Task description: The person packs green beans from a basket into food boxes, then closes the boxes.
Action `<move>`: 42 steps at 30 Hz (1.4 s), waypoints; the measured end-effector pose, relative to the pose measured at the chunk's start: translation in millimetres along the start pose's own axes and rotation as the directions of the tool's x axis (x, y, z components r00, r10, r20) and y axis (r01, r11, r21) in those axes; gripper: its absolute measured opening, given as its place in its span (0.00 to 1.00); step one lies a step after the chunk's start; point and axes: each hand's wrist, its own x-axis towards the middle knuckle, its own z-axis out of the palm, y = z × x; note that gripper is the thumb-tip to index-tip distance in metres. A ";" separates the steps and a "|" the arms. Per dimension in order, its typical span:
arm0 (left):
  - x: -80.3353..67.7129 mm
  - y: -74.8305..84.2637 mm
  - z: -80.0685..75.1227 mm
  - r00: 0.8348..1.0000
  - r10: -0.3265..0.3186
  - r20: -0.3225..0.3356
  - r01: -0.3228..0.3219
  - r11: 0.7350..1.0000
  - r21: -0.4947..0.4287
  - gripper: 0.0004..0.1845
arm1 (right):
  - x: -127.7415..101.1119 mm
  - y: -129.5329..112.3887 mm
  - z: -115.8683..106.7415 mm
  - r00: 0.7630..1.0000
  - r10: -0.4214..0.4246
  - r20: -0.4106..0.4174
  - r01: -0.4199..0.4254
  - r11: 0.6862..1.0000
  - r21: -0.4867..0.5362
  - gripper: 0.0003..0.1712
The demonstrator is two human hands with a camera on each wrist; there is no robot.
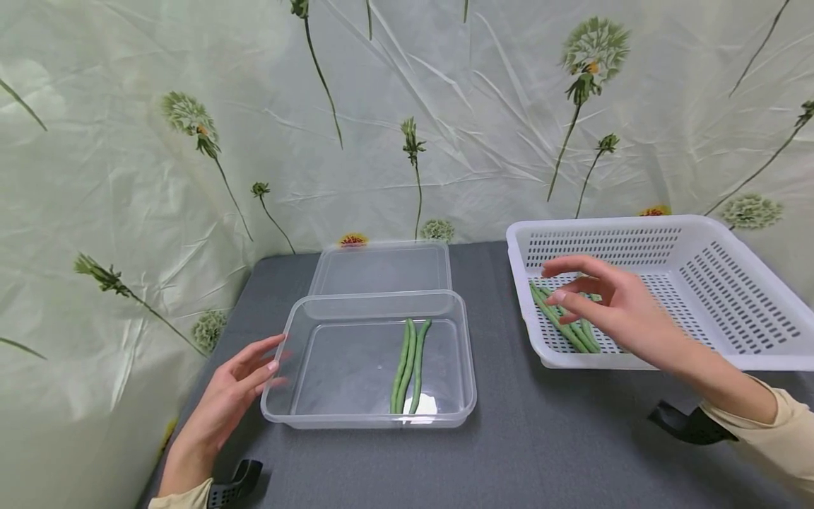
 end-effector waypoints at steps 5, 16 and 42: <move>0.1 -1.0 0.4 0.999 -0.032 -0.025 0.032 0.999 0.010 0.25 | 2.7 -0.1 -13.8 0.999 0.018 0.043 -0.012 0.992 -0.127 0.24; -0.1 1.2 0.4 1.000 0.001 -0.005 -0.001 1.000 -0.005 0.24 | 24.0 10.3 -48.0 0.991 0.042 0.129 -0.006 0.964 -0.264 0.24; 0.0 -0.5 0.1 1.000 -0.002 -0.005 0.002 1.000 0.004 0.25 | 48.7 100.9 -107.7 0.915 0.259 0.310 -0.166 0.941 -0.295 0.25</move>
